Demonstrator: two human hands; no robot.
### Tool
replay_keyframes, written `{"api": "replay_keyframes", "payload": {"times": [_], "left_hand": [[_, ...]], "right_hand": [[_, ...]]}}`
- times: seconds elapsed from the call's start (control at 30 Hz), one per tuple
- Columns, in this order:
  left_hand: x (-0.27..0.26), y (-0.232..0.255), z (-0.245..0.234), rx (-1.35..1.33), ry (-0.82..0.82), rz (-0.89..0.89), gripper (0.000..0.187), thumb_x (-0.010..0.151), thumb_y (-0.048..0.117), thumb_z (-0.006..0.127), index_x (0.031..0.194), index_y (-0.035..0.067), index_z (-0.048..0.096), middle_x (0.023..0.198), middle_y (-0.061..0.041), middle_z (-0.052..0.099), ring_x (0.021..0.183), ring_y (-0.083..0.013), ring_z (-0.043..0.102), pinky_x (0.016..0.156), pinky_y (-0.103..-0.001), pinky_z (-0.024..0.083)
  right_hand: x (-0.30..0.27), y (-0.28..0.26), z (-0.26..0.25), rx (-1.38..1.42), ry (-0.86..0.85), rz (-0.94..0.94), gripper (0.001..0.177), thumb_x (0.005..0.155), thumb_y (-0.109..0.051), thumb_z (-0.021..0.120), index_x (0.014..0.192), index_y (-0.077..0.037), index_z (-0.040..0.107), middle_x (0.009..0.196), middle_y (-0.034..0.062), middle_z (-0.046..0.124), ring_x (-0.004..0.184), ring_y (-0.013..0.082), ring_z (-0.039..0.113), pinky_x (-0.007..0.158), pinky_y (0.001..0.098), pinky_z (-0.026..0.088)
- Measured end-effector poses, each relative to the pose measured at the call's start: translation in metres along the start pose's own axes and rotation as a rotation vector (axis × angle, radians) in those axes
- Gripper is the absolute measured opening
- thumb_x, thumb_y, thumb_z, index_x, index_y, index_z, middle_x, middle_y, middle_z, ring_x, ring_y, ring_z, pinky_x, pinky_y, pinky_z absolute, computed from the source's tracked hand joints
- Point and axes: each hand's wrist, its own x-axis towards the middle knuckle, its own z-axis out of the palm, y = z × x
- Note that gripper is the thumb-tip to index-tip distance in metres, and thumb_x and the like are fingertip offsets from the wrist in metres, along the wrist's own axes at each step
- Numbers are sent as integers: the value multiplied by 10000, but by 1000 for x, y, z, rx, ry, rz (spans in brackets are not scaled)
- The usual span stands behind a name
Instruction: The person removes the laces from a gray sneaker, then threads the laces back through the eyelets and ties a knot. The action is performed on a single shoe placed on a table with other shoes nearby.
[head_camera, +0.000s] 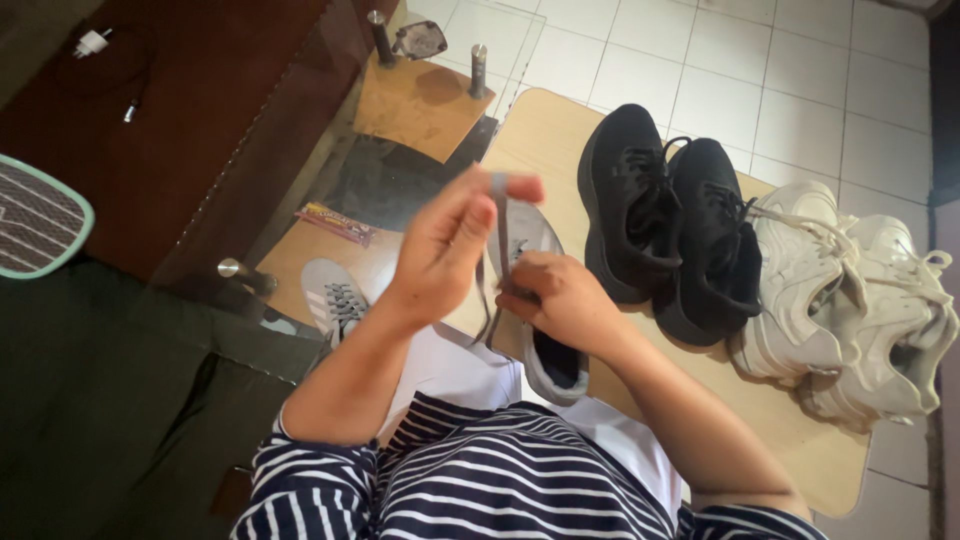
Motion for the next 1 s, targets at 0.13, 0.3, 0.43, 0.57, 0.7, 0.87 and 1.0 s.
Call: {"api": "replay_keyframes", "payload": {"times": [0.13, 0.3, 0.43, 0.57, 0.7, 0.87, 1.0], "left_hand": [[27, -11, -14, -72, -12, 59, 420, 1192, 308, 433, 1430, 7, 601, 1326, -74, 689, 1247, -154, 628, 1129, -316, 488], [50, -61, -8, -236, -39, -191, 420, 1147, 283, 440, 1425, 16, 605, 1295, -87, 686, 1140, -170, 636, 1026, -337, 510], [71, -107, -36, -543, 170, -342, 412, 1092, 296, 432, 1395, 65, 589, 1256, -81, 703, 1081, -193, 681, 972, -371, 548], [87, -139, -89, -568, 377, -433, 410, 1075, 342, 475, 1343, 82, 643, 1188, -48, 708, 981, -175, 700, 866, -350, 561], [101, -164, -106, -493, 461, -448, 414, 1062, 395, 489, 1215, 61, 681, 1056, -39, 716, 875, -177, 680, 819, -366, 582], [110, -161, -91, -534, 404, -352, 437, 1102, 384, 475, 1182, 3, 672, 991, -72, 728, 875, -191, 684, 857, -359, 558], [94, -135, -60, -513, 92, -461, 492, 1050, 345, 387, 1211, -21, 674, 1068, -91, 765, 918, -183, 712, 940, -324, 568]], "right_hand": [[2, -7, -6, 164, 7, -131, 195, 839, -256, 797, 867, -71, 744, 808, 90, 695, 802, 299, 678, 712, 414, 515], [-6, -22, -36, 396, -6, 181, 152, 846, -192, 774, 841, -44, 742, 699, 114, 612, 621, 318, 582, 580, 405, 465], [-13, -20, -52, 269, 16, 0, 139, 928, -148, 700, 843, -39, 712, 747, 95, 633, 711, 292, 615, 652, 380, 492], [-21, -20, -33, 274, -166, -162, 120, 881, -160, 719, 844, -47, 734, 783, 107, 637, 794, 302, 650, 701, 400, 507], [-30, -23, -4, 127, -287, -221, 195, 841, -220, 751, 766, -41, 725, 807, 114, 631, 852, 337, 620, 733, 447, 486], [-27, -22, -5, 4, -368, -292, 221, 855, -274, 768, 774, -69, 764, 805, 85, 659, 864, 334, 629, 752, 458, 487], [-13, -21, -25, 68, 112, -141, 320, 849, -249, 796, 1110, -69, 753, 888, 96, 662, 788, 289, 655, 677, 398, 530]]}}
